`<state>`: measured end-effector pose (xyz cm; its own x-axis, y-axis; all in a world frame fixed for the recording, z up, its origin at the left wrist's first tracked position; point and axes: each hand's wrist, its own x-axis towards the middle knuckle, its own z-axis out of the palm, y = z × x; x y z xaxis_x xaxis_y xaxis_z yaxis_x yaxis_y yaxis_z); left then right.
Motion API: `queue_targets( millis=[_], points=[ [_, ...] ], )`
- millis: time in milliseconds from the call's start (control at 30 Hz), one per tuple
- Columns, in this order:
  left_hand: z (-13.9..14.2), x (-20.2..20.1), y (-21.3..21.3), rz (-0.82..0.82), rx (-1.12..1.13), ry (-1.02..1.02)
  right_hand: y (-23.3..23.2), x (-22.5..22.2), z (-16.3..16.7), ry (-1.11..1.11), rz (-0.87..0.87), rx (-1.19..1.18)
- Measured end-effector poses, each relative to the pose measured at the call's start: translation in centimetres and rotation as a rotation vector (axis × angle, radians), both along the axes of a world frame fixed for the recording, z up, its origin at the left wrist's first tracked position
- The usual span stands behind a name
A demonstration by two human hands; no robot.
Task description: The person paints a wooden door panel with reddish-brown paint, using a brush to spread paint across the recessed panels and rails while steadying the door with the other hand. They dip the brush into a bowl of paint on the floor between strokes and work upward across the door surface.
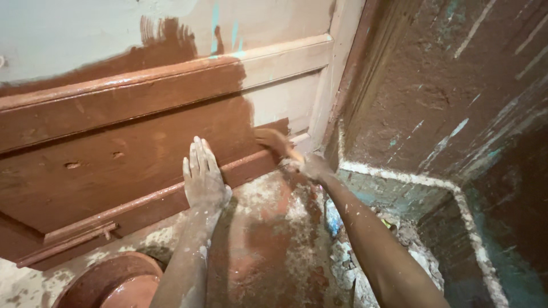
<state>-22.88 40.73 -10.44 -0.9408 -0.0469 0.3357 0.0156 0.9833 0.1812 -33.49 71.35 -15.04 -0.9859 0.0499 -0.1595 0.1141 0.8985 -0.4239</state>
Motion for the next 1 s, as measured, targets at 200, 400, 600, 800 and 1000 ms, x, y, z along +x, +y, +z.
queue_targets(
  millis=[200, 400, 600, 800, 1000],
  points=[
    [0.3, -0.5, 0.6, 0.015, -0.045, -0.028, 1.5, -1.0, -2.1, 0.214, -0.382, -0.179],
    [0.3, -0.7, 1.5, -0.014, -0.007, 0.042, -2.3, 0.2, -0.7, 0.092, 0.051, -0.2],
    [0.3, -0.9, 2.3, -0.003, 0.02, 0.116, -3.1, 1.1, 1.7, -0.045, 0.337, -0.156],
    [1.1, -0.8, 2.6, -0.033, 0.083, 0.018, -0.2, -1.3, 0.1, 0.23, 0.074, -0.056],
    [1.4, -0.6, 2.0, -0.012, 0.036, 0.123, 2.4, -1.0, 0.0, 0.189, -0.37, -0.141]
  ],
)
